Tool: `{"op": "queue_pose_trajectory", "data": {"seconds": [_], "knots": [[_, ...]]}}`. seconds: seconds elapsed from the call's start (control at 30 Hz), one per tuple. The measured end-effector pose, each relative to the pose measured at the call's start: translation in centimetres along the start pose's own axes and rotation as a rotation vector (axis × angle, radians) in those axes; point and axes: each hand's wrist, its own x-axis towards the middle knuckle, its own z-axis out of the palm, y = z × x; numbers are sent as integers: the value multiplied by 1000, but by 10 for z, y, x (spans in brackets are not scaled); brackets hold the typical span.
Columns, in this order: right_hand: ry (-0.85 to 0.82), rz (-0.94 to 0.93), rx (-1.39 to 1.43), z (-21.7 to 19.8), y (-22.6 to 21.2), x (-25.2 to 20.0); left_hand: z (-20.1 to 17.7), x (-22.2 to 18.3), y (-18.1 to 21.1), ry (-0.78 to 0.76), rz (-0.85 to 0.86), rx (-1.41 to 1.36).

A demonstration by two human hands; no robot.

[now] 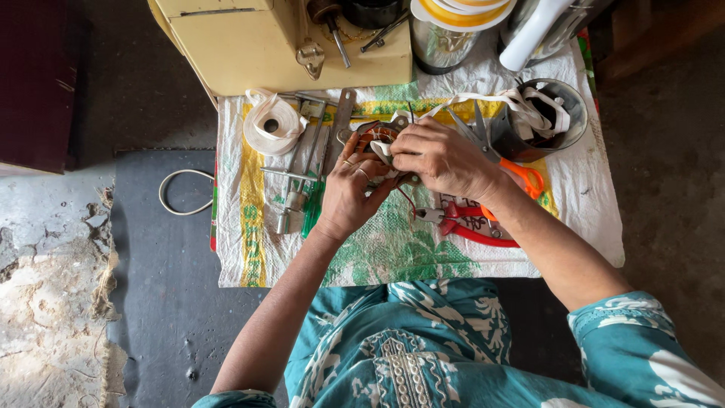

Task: The person wraps white tape around the internal copper coils of a disassembled electric motor by hand while holding the motor unit stationary.

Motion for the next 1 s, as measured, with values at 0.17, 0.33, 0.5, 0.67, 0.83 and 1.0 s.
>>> {"op": "queue_pose_trajectory", "data": {"seconds": [0.17, 0.33, 0.5, 0.67, 0.83, 1.0], "knots": [[20, 13, 68, 6, 9, -8, 7, -6, 1, 13, 103, 101], [39, -23, 123, 14, 21, -11, 13, -11, -2, -4, 93, 135], [70, -29, 122, 20, 22, -16, 14, -10, -2, -9, 108, 178], [99, -33, 124, 20, 17, -17, 15, -9, 1, 13, 94, 170], [115, -36, 128, 23, 15, -16, 16, -9, 4, 50, 71, 137], [146, -19, 136, 26, 13, -16, 12, -7, 3, -5, 128, 210]]}}
